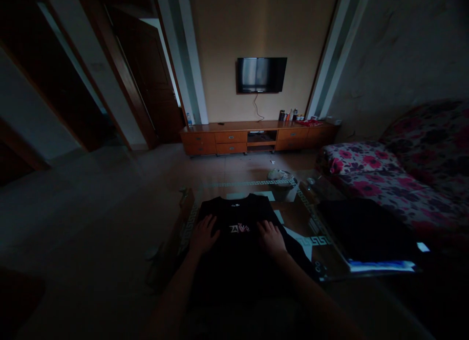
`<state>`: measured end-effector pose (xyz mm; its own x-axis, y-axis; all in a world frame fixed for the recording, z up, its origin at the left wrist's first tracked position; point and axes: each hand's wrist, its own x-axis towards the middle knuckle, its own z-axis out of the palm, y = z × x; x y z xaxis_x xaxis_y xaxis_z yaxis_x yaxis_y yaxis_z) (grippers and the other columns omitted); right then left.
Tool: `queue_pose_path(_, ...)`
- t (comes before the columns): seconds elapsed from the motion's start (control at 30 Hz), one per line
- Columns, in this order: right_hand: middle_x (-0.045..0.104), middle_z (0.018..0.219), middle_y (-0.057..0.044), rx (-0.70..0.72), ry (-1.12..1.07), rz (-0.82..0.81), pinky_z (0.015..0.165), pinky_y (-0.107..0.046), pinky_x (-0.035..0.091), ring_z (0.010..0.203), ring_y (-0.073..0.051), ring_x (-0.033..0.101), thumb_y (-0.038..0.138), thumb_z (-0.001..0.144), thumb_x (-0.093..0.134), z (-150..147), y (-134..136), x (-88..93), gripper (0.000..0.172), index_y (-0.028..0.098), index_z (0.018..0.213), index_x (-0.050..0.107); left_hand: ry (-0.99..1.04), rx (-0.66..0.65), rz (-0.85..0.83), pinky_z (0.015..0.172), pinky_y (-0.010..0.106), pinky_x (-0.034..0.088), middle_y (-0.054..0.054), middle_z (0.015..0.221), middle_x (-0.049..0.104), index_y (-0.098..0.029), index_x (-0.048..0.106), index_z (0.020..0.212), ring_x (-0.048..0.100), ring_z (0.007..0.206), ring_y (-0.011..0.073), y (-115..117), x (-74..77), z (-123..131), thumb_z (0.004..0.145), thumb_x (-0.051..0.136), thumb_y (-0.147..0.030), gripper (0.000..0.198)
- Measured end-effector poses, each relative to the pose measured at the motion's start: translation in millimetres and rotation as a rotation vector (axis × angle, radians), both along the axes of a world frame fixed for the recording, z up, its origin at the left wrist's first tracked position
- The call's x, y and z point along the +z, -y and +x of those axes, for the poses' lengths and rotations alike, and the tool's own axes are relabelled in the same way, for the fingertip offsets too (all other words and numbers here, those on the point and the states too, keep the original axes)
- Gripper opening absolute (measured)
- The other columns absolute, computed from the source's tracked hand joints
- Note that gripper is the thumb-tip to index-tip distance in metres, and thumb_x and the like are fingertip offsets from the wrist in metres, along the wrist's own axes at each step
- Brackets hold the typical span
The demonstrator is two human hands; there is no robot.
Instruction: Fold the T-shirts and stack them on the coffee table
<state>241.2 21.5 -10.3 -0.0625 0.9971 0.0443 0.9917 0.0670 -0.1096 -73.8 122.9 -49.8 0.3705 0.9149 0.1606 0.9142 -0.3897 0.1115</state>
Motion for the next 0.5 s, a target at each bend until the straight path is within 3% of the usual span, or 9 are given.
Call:
queue_pose_path(0.17,0.061,0.128,-0.013,-0.032,-0.004,-0.047,0.098,-0.039,0.041,0.118,-0.028,0.054,0.016,0.097,0.039,-5,-4,-3.9,0.036,0.020,0.125,0.062,0.010,-0.011,0.019,0.121,0.045,0.027,0.007,0.162,0.037,-0.025,0.039,0.154,0.033,0.149,0.0257,0,-2.8,-2,0.097,0.045,-0.051,0.063)
queue_pose_path(0.27,0.064,0.123,-0.012,-0.030,-0.032,-0.022,0.096,-0.038,0.042,0.115,-0.027,0.056,0.031,0.101,0.040,-4,-10,-0.4,0.031,0.021,0.115,0.066,0.025,-0.008,0.022,0.121,0.046,0.027,0.007,0.162,0.037,-0.026,0.040,0.153,0.032,0.149,0.0262,-1,-5.2,-3,0.096,0.045,-0.052,0.063)
queue_pose_path(0.33,0.065,0.120,-0.012,-0.046,-0.069,0.001,0.097,-0.039,0.042,0.114,-0.027,0.057,0.040,0.104,0.034,-5,-19,3.1,0.040,0.021,0.109,0.068,0.028,-0.005,0.021,0.121,0.045,0.027,0.007,0.162,0.037,-0.025,0.040,0.153,0.033,0.149,0.0262,-2,-6.1,-4,0.096,0.045,-0.052,0.063)
queue_pose_path(0.4,0.061,0.133,-0.012,-0.045,-0.092,0.026,0.104,-0.042,0.038,0.124,-0.027,0.053,0.041,0.104,0.031,-7,-28,3.5,0.043,0.023,0.120,0.067,0.030,-0.008,0.022,0.122,0.045,0.026,0.007,0.162,0.037,-0.025,0.040,0.153,0.033,0.149,0.0261,-2,-6.3,-4,0.096,0.046,-0.051,0.063)
queue_pose_path(0.5,0.038,0.160,-0.011,0.004,-0.096,-0.007,0.117,-0.051,0.022,0.148,-0.030,0.029,0.046,0.102,0.035,-8,-36,-5.9,0.053,0.025,0.150,0.047,0.035,-0.014,0.018,0.122,0.046,0.026,0.006,0.162,0.037,-0.026,0.039,0.154,0.033,0.149,0.0261,-1,-5.7,-4,0.096,0.046,-0.050,0.063)
